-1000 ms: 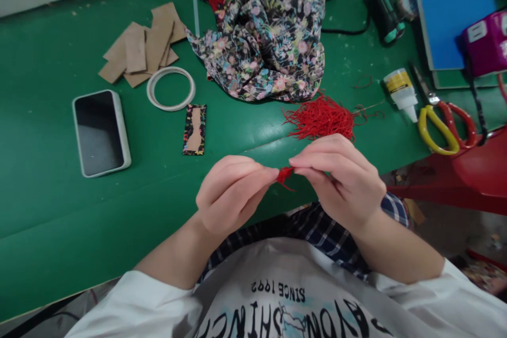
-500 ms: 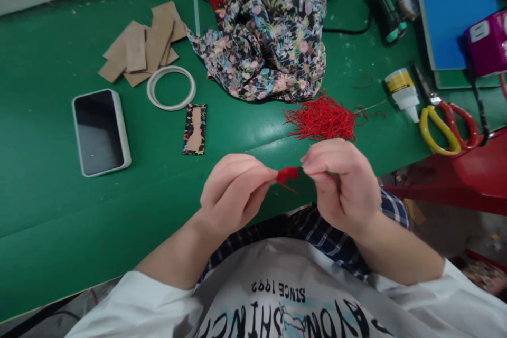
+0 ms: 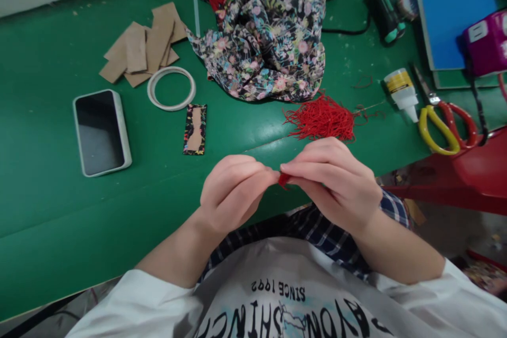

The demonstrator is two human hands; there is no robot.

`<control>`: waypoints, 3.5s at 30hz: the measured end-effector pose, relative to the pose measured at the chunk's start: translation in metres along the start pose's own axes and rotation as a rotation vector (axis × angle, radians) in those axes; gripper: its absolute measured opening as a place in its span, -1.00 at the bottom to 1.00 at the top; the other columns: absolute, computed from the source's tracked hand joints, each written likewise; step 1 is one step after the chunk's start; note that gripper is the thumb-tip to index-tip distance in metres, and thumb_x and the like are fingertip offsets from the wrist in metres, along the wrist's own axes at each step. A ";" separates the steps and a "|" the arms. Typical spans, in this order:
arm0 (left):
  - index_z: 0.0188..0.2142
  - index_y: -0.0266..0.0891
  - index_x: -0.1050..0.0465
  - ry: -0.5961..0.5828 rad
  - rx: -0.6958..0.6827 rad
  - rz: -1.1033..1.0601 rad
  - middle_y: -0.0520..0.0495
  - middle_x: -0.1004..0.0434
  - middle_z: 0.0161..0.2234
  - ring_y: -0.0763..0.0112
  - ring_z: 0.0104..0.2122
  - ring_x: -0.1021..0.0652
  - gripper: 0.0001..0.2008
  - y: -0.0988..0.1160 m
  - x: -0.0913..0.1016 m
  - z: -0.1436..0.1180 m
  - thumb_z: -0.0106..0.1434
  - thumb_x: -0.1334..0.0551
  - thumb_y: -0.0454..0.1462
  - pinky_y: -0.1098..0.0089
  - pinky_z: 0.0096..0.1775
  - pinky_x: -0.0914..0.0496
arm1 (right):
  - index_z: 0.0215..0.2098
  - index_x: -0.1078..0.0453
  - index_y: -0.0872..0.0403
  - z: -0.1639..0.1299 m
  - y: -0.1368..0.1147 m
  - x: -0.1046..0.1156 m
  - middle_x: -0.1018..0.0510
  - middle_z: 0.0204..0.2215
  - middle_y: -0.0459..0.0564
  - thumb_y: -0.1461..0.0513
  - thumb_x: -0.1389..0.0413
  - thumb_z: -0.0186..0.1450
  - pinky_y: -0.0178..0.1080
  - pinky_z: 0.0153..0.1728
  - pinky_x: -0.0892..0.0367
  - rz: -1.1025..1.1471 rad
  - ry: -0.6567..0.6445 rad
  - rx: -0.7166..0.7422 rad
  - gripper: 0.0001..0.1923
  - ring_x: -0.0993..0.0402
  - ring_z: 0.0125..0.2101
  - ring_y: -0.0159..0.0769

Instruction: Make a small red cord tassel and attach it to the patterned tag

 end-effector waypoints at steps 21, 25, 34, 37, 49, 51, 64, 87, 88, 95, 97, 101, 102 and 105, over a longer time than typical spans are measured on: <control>-0.29 -0.30 -0.39 -0.009 -0.037 0.006 -0.01 -0.46 -0.40 0.47 -0.37 -0.48 -0.84 -0.001 -0.003 0.000 0.11 -0.21 -0.48 0.41 -0.29 -0.43 | -0.29 -0.39 0.11 -0.004 -0.003 -0.002 -0.50 -0.42 -0.01 0.38 -0.10 0.17 -0.22 -0.31 -0.39 -0.153 0.078 0.097 -0.86 -0.41 -0.36 -0.33; -0.29 -0.29 -0.37 -0.010 -0.018 0.020 -0.01 -0.45 -0.41 0.47 -0.38 -0.47 -0.85 0.000 -0.003 0.001 0.13 -0.19 -0.47 0.40 -0.30 -0.43 | -0.27 -0.37 0.09 -0.005 -0.004 -0.004 -0.48 -0.42 -0.02 0.38 -0.10 0.16 -0.21 -0.32 -0.40 -0.172 0.091 0.106 -0.83 -0.42 -0.36 -0.32; -0.29 -0.28 -0.36 -0.028 -0.025 -0.008 -0.02 -0.46 -0.42 0.46 -0.39 -0.48 -0.84 -0.002 -0.003 0.002 0.13 -0.17 -0.48 0.40 -0.29 -0.42 | -0.28 -0.35 0.04 -0.006 -0.004 -0.004 -0.47 -0.42 -0.04 0.36 -0.07 0.19 -0.21 -0.34 -0.40 -0.172 0.091 0.088 -0.85 -0.42 -0.37 -0.32; -0.29 -0.29 -0.36 -0.023 -0.028 -0.023 -0.03 -0.46 -0.42 0.46 -0.39 -0.48 -0.85 -0.004 -0.003 0.002 0.13 -0.17 -0.47 0.40 -0.28 -0.41 | -0.27 -0.35 0.06 -0.006 -0.004 -0.004 -0.47 -0.42 -0.03 0.36 -0.09 0.18 -0.21 -0.34 -0.40 -0.167 0.091 0.092 -0.85 -0.42 -0.37 -0.32; -0.30 -0.29 -0.40 -0.096 0.110 -0.206 -0.03 -0.51 -0.43 0.50 -0.38 -0.48 -0.89 -0.004 -0.010 0.007 0.15 -0.22 -0.43 0.44 -0.28 -0.40 | -0.26 -0.35 0.04 -0.007 0.004 -0.008 -0.49 -0.41 -0.03 0.35 -0.07 0.20 -0.21 -0.32 -0.36 -0.165 0.154 0.024 -0.85 -0.41 -0.35 -0.32; -0.31 -0.29 -0.41 -0.107 0.157 -0.204 -0.02 -0.52 -0.43 0.51 -0.39 -0.48 -0.91 -0.005 -0.011 0.007 0.16 -0.22 -0.42 0.46 -0.28 -0.40 | -0.27 -0.35 0.02 -0.008 0.006 -0.008 -0.49 -0.41 -0.04 0.35 -0.07 0.20 -0.21 -0.33 -0.36 -0.182 0.178 0.003 -0.85 -0.41 -0.36 -0.32; -0.32 -0.24 -0.45 -0.077 0.734 -0.842 0.00 -0.52 -0.46 0.51 -0.46 -0.53 -0.90 -0.022 -0.021 -0.007 0.23 -0.17 -0.29 0.50 -0.41 -0.44 | -0.33 -0.38 0.03 -0.008 0.021 -0.007 -0.49 -0.44 -0.10 0.37 -0.03 0.22 -0.23 -0.34 -0.34 -0.086 0.294 -0.123 -0.86 -0.42 -0.37 -0.35; -0.23 -0.25 -0.46 -0.070 0.813 -0.815 0.01 -0.52 -0.43 0.52 -0.45 -0.51 -0.73 -0.033 -0.030 -0.003 0.03 -0.34 -0.28 0.50 -0.36 -0.46 | -0.21 -0.44 0.00 0.005 0.035 -0.015 -0.49 -0.31 -0.08 0.27 -0.03 0.26 -0.28 -0.28 -0.35 0.128 0.256 -0.320 -0.82 -0.42 -0.30 -0.40; -0.20 -0.24 -0.45 -0.053 0.771 -0.739 0.01 -0.52 -0.41 0.52 -0.43 -0.51 -0.72 -0.033 -0.026 -0.001 0.05 -0.33 -0.28 0.49 -0.33 -0.46 | -0.19 -0.43 0.00 0.005 0.036 -0.011 -0.49 -0.30 -0.07 0.27 -0.04 0.26 -0.29 -0.30 -0.35 0.114 0.299 -0.327 -0.81 -0.42 -0.31 -0.41; -0.13 -0.20 -0.41 -0.037 0.399 -0.197 0.04 -0.53 -0.38 0.54 -0.40 -0.51 -0.73 -0.018 -0.006 0.014 0.14 -0.26 -0.29 0.49 -0.23 -0.40 | -0.29 -0.46 0.00 0.009 0.022 0.000 -0.51 -0.36 -0.09 0.27 -0.10 0.22 -0.29 -0.29 -0.36 0.124 0.220 -0.213 -0.88 -0.41 -0.31 -0.39; -0.12 -0.20 -0.40 -0.037 0.310 -0.117 0.05 -0.53 -0.39 0.54 -0.40 -0.51 -0.73 -0.012 -0.004 0.016 0.15 -0.26 -0.29 0.49 -0.24 -0.39 | -0.26 -0.45 -0.01 0.007 0.019 -0.001 -0.51 -0.32 -0.08 0.25 -0.13 0.19 -0.28 -0.29 -0.37 0.162 0.176 -0.221 -0.86 -0.42 -0.28 -0.37; -0.13 -0.21 -0.39 -0.015 0.174 -0.032 0.01 -0.54 -0.34 0.52 -0.37 -0.51 -0.75 -0.003 -0.004 0.017 0.17 -0.23 -0.33 0.48 -0.24 -0.39 | -0.27 -0.46 0.00 0.003 0.017 -0.003 -0.54 -0.35 -0.08 0.24 -0.17 0.16 -0.27 -0.30 -0.38 0.191 0.135 -0.232 -0.85 -0.44 -0.32 -0.37; -0.13 -0.21 -0.39 -0.011 0.150 -0.014 0.00 -0.54 -0.33 0.51 -0.36 -0.51 -0.76 -0.001 -0.003 0.017 0.17 -0.23 -0.33 0.48 -0.23 -0.39 | -0.28 -0.46 0.00 0.003 0.016 -0.003 -0.54 -0.36 -0.08 0.24 -0.17 0.16 -0.27 -0.29 -0.39 0.189 0.132 -0.238 -0.86 -0.45 -0.32 -0.38; -0.11 -0.21 -0.39 0.022 0.123 0.056 -0.09 -0.50 -0.22 0.40 -0.21 -0.50 -0.70 0.004 0.000 0.020 0.14 -0.27 -0.25 0.39 -0.13 -0.39 | -0.28 -0.47 0.01 0.001 0.015 -0.001 -0.56 -0.36 -0.09 0.23 -0.15 0.18 -0.28 -0.27 -0.39 0.196 0.129 -0.294 -0.87 -0.47 -0.34 -0.38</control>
Point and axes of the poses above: each hand's wrist, its own z-axis towards the middle knuckle, its own x-axis out of the back of the hand, y = z × x, the point moved 3 cm from there along z, towards the middle knuckle
